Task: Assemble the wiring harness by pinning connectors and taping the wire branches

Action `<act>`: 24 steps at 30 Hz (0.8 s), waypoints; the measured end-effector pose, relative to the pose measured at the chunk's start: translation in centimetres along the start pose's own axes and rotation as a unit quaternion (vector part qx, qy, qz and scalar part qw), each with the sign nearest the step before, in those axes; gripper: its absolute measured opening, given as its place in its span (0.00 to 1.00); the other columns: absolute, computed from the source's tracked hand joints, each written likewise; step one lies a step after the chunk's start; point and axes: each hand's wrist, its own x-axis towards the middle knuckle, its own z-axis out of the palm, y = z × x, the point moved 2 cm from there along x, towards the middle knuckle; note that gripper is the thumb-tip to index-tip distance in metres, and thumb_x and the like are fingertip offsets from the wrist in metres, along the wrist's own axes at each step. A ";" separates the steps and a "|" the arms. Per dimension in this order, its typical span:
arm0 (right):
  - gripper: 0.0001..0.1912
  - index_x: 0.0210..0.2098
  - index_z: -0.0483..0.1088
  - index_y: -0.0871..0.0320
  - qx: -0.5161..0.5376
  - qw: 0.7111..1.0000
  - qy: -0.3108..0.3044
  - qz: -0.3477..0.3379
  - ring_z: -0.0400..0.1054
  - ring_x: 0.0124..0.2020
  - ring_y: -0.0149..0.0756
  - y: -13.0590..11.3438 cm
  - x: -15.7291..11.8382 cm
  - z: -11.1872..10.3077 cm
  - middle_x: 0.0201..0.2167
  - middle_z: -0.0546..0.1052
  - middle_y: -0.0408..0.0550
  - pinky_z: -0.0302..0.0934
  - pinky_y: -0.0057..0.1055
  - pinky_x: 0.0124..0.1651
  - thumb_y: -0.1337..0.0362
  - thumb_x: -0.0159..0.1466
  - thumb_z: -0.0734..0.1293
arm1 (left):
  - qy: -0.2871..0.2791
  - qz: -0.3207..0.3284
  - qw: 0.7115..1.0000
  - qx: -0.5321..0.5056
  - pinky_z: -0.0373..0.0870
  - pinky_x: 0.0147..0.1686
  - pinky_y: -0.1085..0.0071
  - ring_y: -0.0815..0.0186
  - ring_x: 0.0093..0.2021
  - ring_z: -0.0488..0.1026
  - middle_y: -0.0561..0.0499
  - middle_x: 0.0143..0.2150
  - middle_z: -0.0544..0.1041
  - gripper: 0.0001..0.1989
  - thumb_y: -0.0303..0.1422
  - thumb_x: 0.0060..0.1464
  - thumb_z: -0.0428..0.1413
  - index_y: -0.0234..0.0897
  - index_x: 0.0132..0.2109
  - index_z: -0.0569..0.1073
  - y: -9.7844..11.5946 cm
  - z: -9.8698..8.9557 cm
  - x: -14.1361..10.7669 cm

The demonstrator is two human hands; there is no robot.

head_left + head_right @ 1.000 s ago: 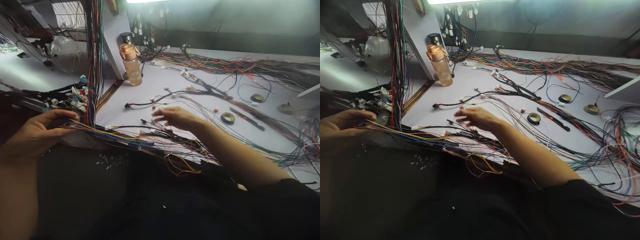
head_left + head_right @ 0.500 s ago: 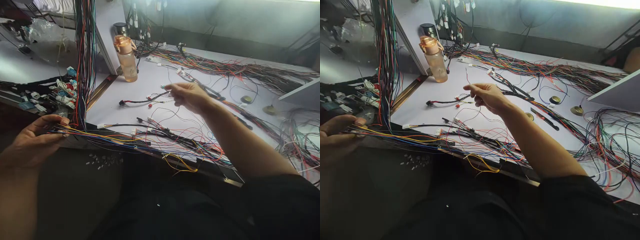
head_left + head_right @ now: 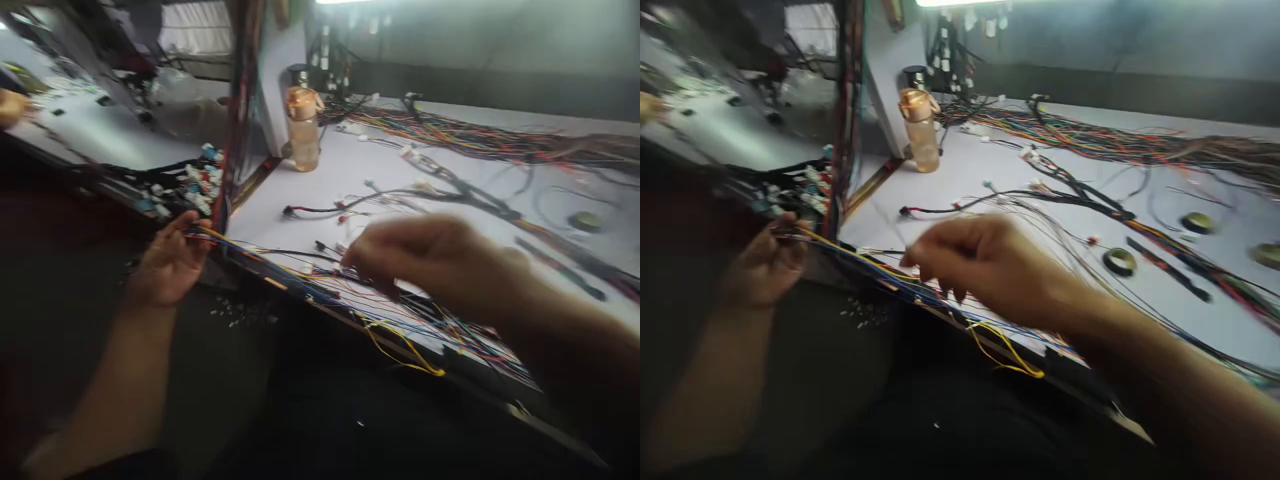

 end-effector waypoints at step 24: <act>0.20 0.21 0.62 0.59 -0.073 0.991 -0.100 -0.060 0.44 0.19 0.23 2.5 5.9 14.9 0.17 0.53 0.36 0.39 0.25 0.20 0.55 0.66 0.60 | -0.058 0.022 0.996 -0.065 0.71 0.29 0.82 0.78 0.27 0.70 0.50 0.44 0.77 0.18 0.32 0.47 0.67 0.37 0.47 0.76 1.1 2.2 -4.9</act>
